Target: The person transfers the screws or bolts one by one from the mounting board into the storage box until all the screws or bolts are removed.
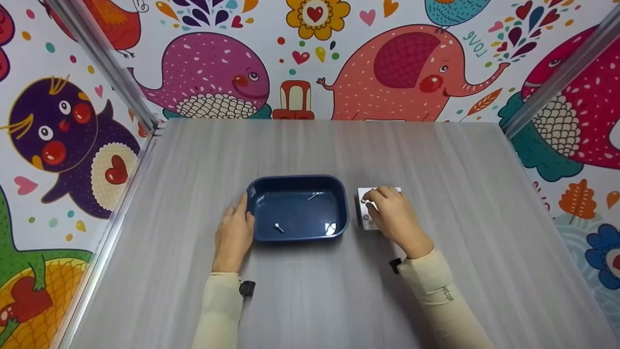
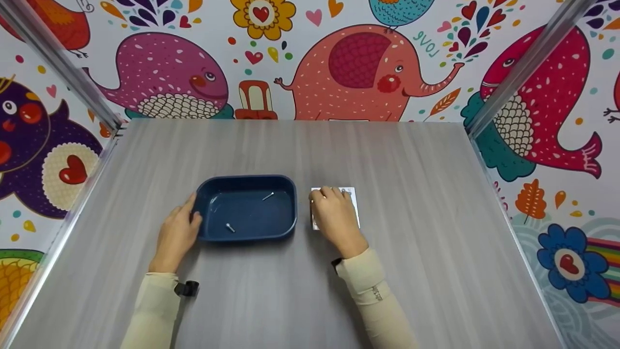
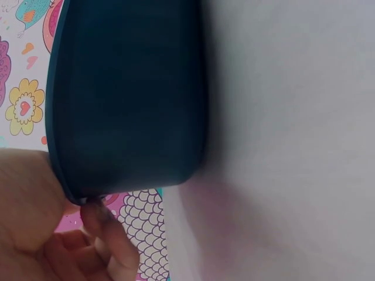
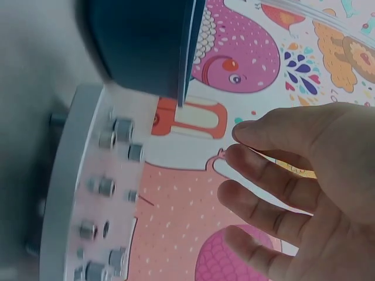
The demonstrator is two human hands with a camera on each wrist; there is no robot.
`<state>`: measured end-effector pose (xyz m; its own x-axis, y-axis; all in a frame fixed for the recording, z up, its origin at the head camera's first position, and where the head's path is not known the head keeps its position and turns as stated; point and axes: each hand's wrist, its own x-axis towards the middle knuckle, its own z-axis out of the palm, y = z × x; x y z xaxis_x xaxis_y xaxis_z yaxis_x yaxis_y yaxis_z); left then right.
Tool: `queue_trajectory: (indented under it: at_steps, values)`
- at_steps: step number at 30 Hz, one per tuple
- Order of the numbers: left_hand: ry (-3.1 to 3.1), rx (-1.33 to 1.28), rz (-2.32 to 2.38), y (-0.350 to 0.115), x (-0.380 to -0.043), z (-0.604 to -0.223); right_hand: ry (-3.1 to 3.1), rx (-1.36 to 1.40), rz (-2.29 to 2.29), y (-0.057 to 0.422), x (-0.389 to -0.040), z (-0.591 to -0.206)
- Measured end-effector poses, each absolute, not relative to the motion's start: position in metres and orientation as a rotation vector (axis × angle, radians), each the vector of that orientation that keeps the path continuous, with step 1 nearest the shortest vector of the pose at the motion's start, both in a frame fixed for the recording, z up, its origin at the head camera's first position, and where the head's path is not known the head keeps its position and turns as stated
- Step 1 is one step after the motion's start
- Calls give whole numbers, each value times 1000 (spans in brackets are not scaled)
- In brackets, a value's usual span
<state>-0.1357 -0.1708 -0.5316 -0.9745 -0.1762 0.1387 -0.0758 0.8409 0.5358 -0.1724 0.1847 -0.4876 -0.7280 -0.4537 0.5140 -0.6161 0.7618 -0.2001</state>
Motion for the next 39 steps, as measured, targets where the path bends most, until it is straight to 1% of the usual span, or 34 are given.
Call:
queue_trajectory:
  at_steps: [17, 26, 39]
  values:
    - [-2836, 207, -830, -172, -137, -531, -2578, 740, 457, 206, -172, -496]
    - [-2836, 192, -833, -172, -137, -533, -2646, 706, 437, 210, -166, -509]
    - [-2835, 187, -818, -171, -137, -533, -2635, 729, 418, 212, -165, -527]
